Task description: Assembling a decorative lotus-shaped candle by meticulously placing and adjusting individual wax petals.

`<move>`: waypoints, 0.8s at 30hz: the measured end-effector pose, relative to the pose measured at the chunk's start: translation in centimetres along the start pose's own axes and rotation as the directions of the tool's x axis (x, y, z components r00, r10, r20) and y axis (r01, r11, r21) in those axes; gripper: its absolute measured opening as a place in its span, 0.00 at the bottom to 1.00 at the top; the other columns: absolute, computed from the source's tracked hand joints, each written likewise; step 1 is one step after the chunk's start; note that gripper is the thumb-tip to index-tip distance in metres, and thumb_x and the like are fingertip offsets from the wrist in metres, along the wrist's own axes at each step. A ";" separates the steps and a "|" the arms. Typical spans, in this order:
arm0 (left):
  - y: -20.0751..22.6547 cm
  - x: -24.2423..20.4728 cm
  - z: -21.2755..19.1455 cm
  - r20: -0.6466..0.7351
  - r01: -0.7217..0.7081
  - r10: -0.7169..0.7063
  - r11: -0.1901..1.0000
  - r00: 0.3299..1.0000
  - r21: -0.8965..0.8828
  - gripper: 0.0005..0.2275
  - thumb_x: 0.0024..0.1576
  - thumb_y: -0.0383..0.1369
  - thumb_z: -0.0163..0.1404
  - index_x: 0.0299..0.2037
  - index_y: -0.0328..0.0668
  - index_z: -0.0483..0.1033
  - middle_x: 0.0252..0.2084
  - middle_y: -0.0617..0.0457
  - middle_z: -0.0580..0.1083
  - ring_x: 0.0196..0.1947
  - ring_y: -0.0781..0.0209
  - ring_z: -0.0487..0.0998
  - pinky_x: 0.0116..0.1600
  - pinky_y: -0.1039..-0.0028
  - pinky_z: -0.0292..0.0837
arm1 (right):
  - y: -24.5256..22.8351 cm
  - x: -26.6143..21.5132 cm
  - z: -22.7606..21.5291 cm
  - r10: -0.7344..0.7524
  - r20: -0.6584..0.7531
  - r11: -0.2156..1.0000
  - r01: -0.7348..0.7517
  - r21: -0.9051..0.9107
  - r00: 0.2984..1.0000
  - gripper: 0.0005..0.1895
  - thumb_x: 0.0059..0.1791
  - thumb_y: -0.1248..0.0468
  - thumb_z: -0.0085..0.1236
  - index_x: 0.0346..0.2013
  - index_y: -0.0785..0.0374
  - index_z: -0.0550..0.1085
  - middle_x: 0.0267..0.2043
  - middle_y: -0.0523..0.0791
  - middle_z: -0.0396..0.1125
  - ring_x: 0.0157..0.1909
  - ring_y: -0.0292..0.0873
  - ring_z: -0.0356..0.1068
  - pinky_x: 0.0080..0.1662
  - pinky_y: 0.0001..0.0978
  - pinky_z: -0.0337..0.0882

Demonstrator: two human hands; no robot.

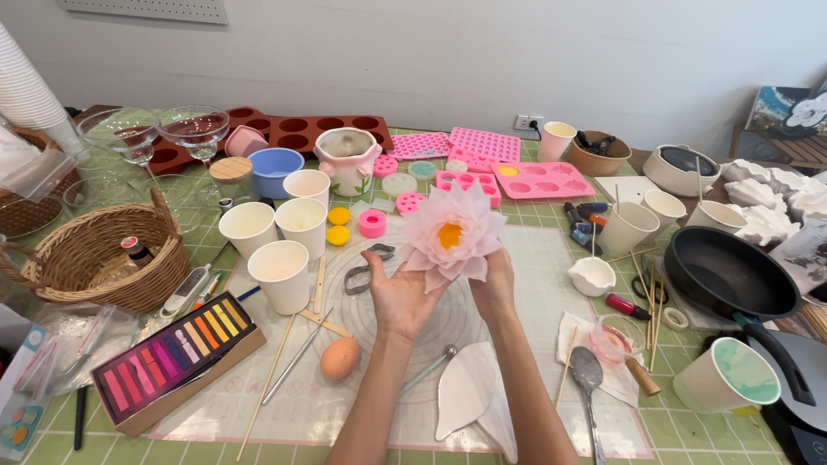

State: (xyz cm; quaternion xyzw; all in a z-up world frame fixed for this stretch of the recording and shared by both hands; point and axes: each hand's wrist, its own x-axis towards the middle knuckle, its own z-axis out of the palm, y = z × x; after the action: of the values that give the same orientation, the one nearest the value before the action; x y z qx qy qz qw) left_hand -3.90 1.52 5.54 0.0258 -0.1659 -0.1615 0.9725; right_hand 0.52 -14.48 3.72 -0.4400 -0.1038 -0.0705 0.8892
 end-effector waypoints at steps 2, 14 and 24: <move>0.3 0.2 -0.7 0.012 0.009 -0.008 0.999 1.000 -0.035 0.52 0.53 0.74 0.31 0.75 0.32 0.48 0.77 0.39 0.54 0.76 0.42 0.53 0.76 0.50 0.47 | -0.4 0.1 0.3 -0.026 -0.004 1.000 0.026 -0.010 1.000 0.25 0.57 0.56 0.42 0.66 0.64 0.64 0.59 0.47 0.68 0.59 0.42 0.69 0.57 0.38 0.71; 5.6 -0.5 -2.7 -0.036 -0.056 0.057 0.998 0.998 0.017 0.50 0.56 0.71 0.33 0.75 0.31 0.50 0.76 0.40 0.56 0.75 0.39 0.54 0.75 0.43 0.47 | -1.4 -1.0 -2.1 -0.037 -0.289 0.987 -0.010 -0.160 0.956 0.22 0.51 0.70 0.57 0.58 0.79 0.68 0.45 0.55 0.74 0.47 0.49 0.78 0.53 0.37 0.80; 4.9 -0.5 -1.2 0.014 -0.001 0.000 0.993 1.000 0.116 0.50 0.56 0.71 0.32 0.76 0.33 0.48 0.78 0.41 0.54 0.77 0.42 0.53 0.76 0.49 0.47 | -1.4 -1.6 -5.1 0.114 -0.228 0.993 -0.117 0.002 0.967 0.18 0.54 0.69 0.53 0.57 0.76 0.71 0.46 0.53 0.73 0.50 0.48 0.76 0.54 0.37 0.77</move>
State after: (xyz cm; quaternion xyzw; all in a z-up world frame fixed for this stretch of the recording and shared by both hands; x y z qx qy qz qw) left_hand -2.43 6.27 4.76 0.0812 -0.1817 -0.1516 0.9682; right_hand -0.74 -19.33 1.36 -0.4393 0.0250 -0.0692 0.8953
